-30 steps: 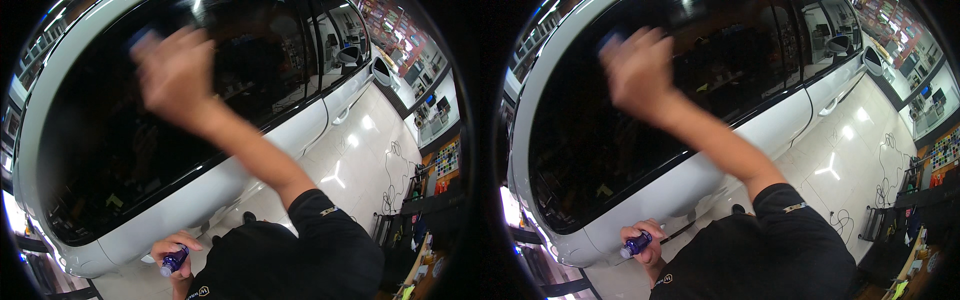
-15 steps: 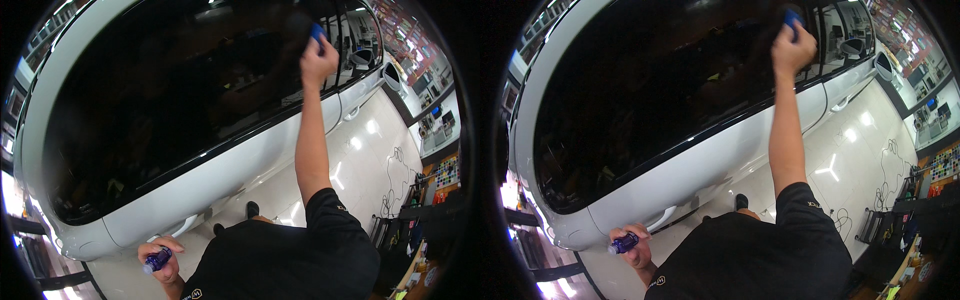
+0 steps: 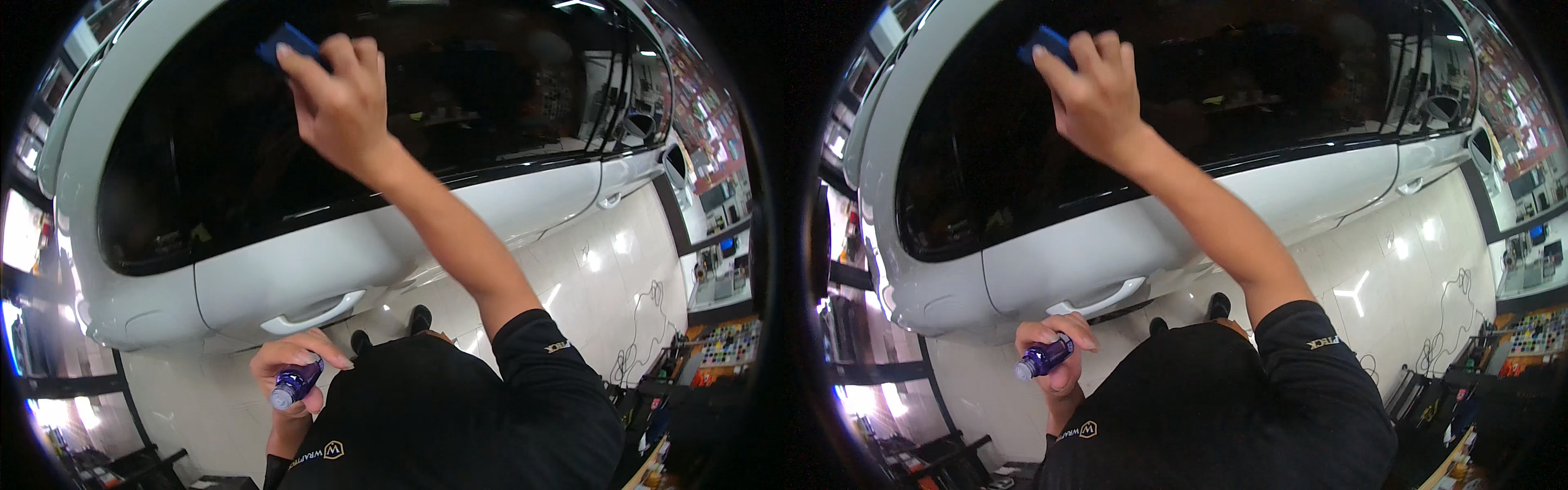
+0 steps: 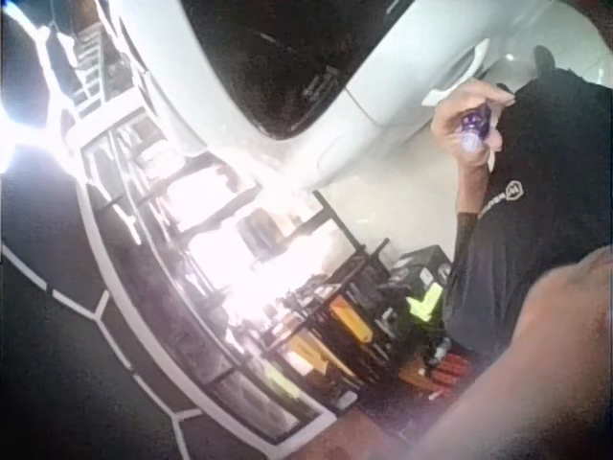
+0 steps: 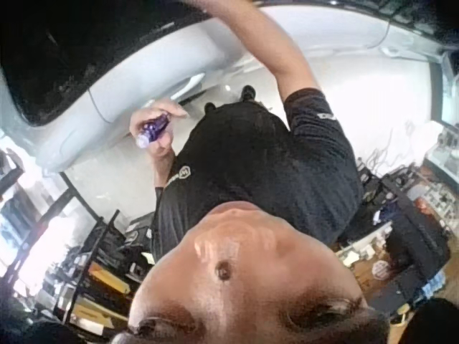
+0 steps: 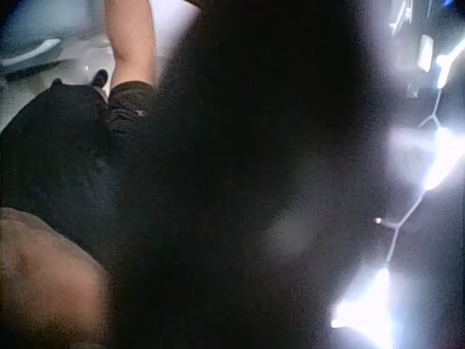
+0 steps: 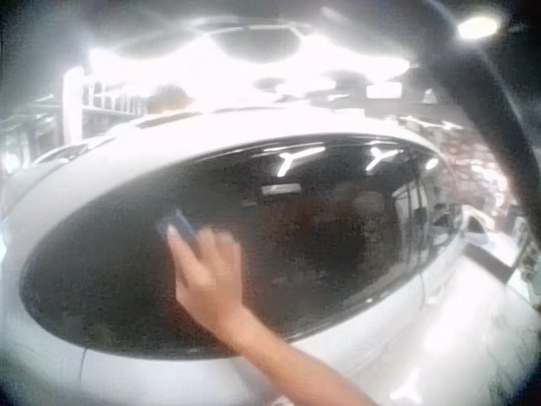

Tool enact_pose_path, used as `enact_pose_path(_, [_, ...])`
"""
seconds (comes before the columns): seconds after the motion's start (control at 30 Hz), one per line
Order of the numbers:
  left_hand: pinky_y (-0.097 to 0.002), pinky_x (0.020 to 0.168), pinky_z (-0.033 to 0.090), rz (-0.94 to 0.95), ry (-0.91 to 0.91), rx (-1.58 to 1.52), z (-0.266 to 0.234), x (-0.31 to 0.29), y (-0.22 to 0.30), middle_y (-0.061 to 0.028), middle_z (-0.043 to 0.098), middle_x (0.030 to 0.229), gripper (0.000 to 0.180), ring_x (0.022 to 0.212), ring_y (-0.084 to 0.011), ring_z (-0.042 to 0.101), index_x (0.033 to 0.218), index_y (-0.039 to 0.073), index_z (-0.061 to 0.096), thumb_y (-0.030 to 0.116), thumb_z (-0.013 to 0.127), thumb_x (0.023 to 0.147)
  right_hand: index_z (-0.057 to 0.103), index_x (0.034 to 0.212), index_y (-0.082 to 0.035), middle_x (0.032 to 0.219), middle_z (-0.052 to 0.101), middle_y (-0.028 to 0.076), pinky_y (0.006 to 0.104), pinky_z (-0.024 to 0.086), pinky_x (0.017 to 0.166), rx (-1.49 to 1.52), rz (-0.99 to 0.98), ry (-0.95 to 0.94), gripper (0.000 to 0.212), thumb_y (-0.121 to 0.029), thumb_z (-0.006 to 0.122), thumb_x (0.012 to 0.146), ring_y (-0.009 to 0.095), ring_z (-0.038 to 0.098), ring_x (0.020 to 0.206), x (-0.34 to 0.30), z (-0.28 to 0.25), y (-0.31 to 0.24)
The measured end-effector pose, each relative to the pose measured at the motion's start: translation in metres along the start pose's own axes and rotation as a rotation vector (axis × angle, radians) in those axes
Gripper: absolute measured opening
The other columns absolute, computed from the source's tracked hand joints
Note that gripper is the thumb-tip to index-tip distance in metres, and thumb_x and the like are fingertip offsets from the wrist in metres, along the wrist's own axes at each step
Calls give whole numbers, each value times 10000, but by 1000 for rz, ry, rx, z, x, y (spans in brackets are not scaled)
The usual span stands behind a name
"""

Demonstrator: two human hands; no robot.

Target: The person cleans the windows of a white car using a blue squeegee and a spray bottle. They wipe the rear window, side windows, and front windshield, moving around the vehicle to reach each surface.

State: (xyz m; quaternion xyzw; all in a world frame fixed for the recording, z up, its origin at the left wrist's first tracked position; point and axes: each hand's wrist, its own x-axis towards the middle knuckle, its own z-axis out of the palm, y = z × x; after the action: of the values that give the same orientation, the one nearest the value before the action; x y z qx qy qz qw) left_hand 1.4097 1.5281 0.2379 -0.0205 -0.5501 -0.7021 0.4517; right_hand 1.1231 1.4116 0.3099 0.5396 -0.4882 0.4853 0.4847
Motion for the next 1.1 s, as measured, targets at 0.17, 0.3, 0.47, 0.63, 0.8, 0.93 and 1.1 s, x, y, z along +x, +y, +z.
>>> enact_pose_path(0.17, [-336, 681, 550, -22, -23, 47, -16, -19, 12, -210, 730, 892, 567, 766, -272, 713, 1150, 79, 602, 406, 871, 773, 723, 1150, -210, 1109, 624, 67, 404, 400, 755, 51, -446, -127, 404, -81, 789, 772, 278, 563, 1022, 41, 23, 17])
enact_pose_path(0.3, [-351, 678, 536, 8, 63, 31, -24, -34, 14, -209, 718, 899, 565, 752, -274, 698, 1156, 77, 584, 417, 864, 802, 705, 1214, -213, 1027, 578, 43, 379, 379, 730, 35, -485, -372, 416, -141, 762, 809, 219, 533, 939, -28, -12, -12])
enact_pose_path(0.47, [-361, 646, 492, 14, 119, 31, -19, -39, 0, -192, 697, 867, 579, 708, -268, 658, 1173, 98, 552, 437, 856, 814, 710, 1215, -212, 1043, 595, 32, 390, 413, 757, 96, -494, -551, 365, -257, 754, 855, 195, 554, 984, -94, -70, 6])
enact_pose_path(0.63, [-347, 596, 500, -8, 126, 118, 9, -16, -11, -174, 688, 845, 574, 698, -250, 647, 1181, 116, 538, 424, 859, 817, 708, 1202, -236, 898, 593, 10, 373, 353, 729, -31, -80, -176, 352, -177, 742, 857, 199, 534, 803, -96, -117, 78])
enact_pose_path(0.8, [-352, 638, 534, -116, 36, 116, 41, 10, -35, -198, 706, 872, 589, 694, -260, 668, 1144, 87, 563, 451, 870, 798, 768, 1123, -123, 850, 687, 81, 407, 420, 769, -572, 229, 180, 271, -174, 780, 857, 276, 587, 806, -70, -221, 266])
enact_pose_path(0.93, [-343, 681, 526, -104, -36, 91, 58, 13, -39, -211, 722, 890, 568, 760, -261, 697, 1117, 82, 591, 434, 884, 781, 782, 1057, -74, 916, 684, 136, 446, 483, 807, -678, 605, 397, 249, -211, 771, 849, 327, 622, 888, -77, -248, 329])
enact_pose_path(1.1, [-353, 641, 499, -73, -3, 89, 54, 7, -46, -198, 717, 871, 573, 710, -262, 689, 1139, 82, 575, 439, 868, 800, 754, 1047, -96, 828, 647, 116, 464, 415, 752, -390, 316, 177, 202, -160, 708, 861, 287, 573, 837, -16, -137, 186])
